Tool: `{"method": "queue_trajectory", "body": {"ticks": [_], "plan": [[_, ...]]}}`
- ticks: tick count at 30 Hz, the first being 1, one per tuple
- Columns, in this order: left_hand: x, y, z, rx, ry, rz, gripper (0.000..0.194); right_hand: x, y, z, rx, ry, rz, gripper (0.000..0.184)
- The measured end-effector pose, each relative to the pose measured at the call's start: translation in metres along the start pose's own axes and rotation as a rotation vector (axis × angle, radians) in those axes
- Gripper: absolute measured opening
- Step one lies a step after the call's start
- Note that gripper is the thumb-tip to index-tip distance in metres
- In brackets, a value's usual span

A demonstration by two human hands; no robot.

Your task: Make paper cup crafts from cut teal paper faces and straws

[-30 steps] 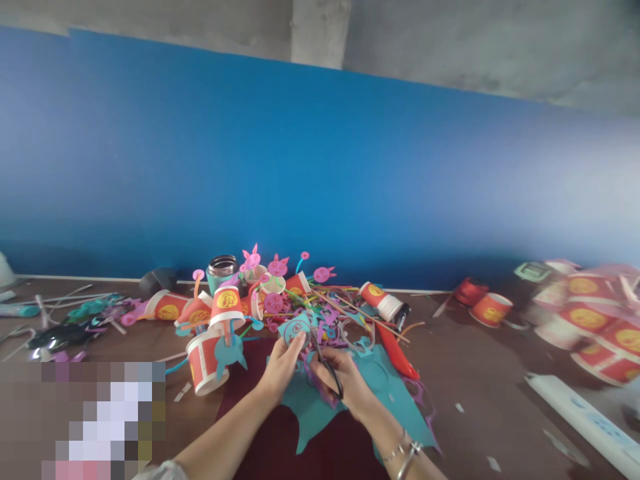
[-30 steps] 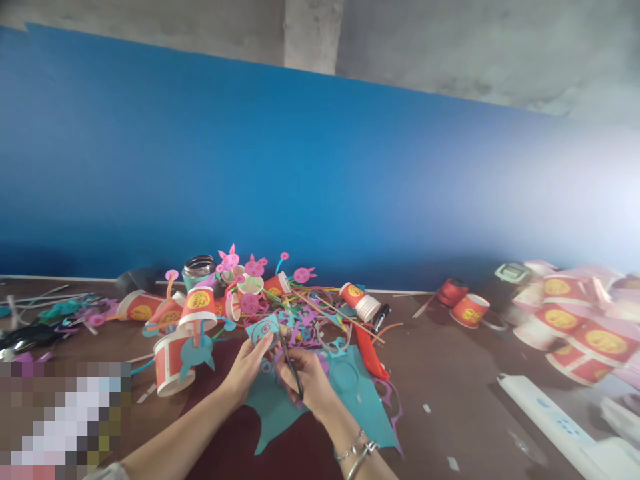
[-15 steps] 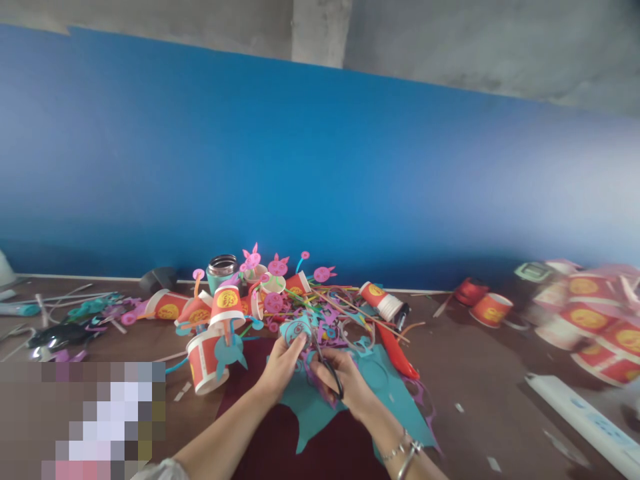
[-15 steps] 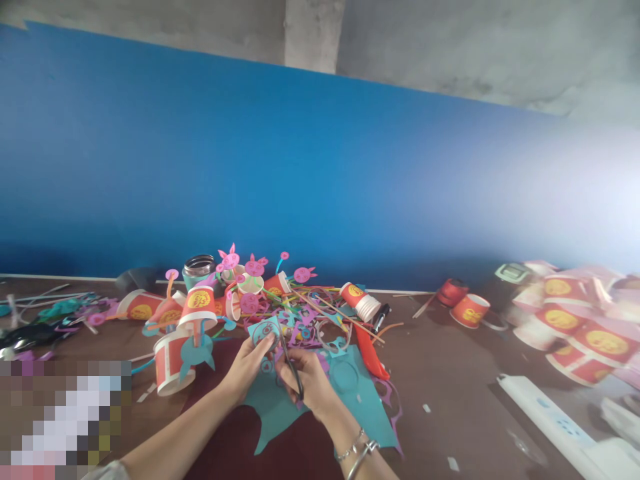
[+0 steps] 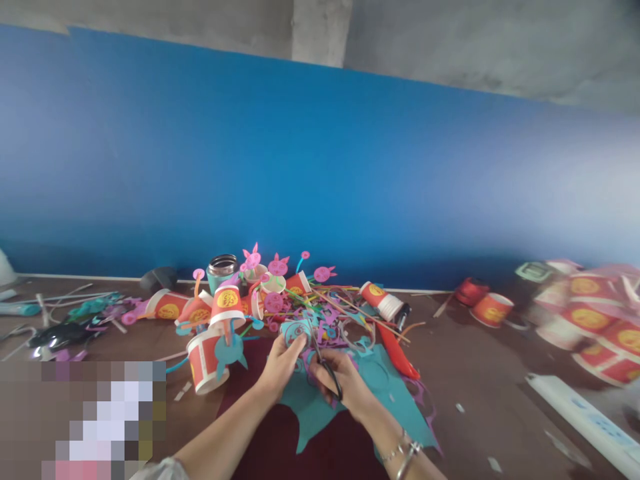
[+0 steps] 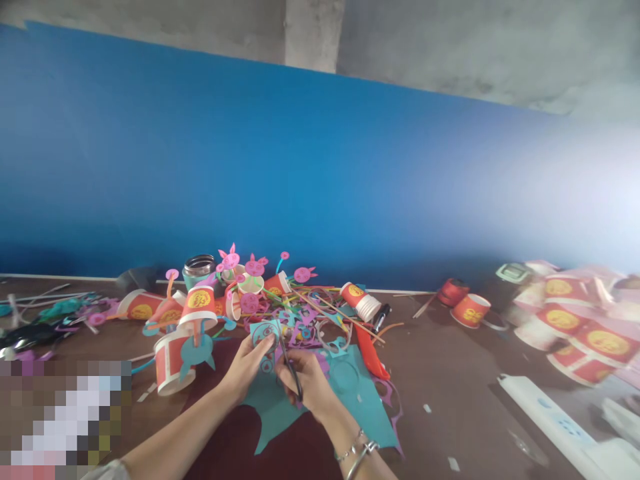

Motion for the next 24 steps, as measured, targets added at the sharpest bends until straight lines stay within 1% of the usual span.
{"method": "queue_trajectory", "body": {"ticks": [5, 11, 18, 24], "plan": [[-0.001, -0.001, -0.001, 0.03, -0.021, -0.014, 0.031, 0.001, 0.001, 0.003, 0.006, -0.012, 0.0, 0.034], [-0.001, -0.001, -0.002, 0.039, -0.079, -0.05, 0.034, 0.002, 0.001, -0.002, 0.004, -0.033, 0.036, 0.03], [0.0, -0.001, -0.002, 0.028, -0.034, -0.044, 0.033, 0.002, 0.0, -0.007, -0.031, -0.039, 0.038, 0.025], [0.0, -0.001, -0.001, 0.05, -0.044, -0.028, 0.034, 0.002, 0.002, -0.005, 0.009, -0.031, 0.048, 0.029]]}}
Point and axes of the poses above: each hand's wrist, its own y-axis towards the middle knuckle, its own x-axis out of the back of the hand, z = x × y, the point moved 4 cm from there along y, towards the middle knuckle, and after that the axes turned 11 degrees about x, right-handed, at the moved point
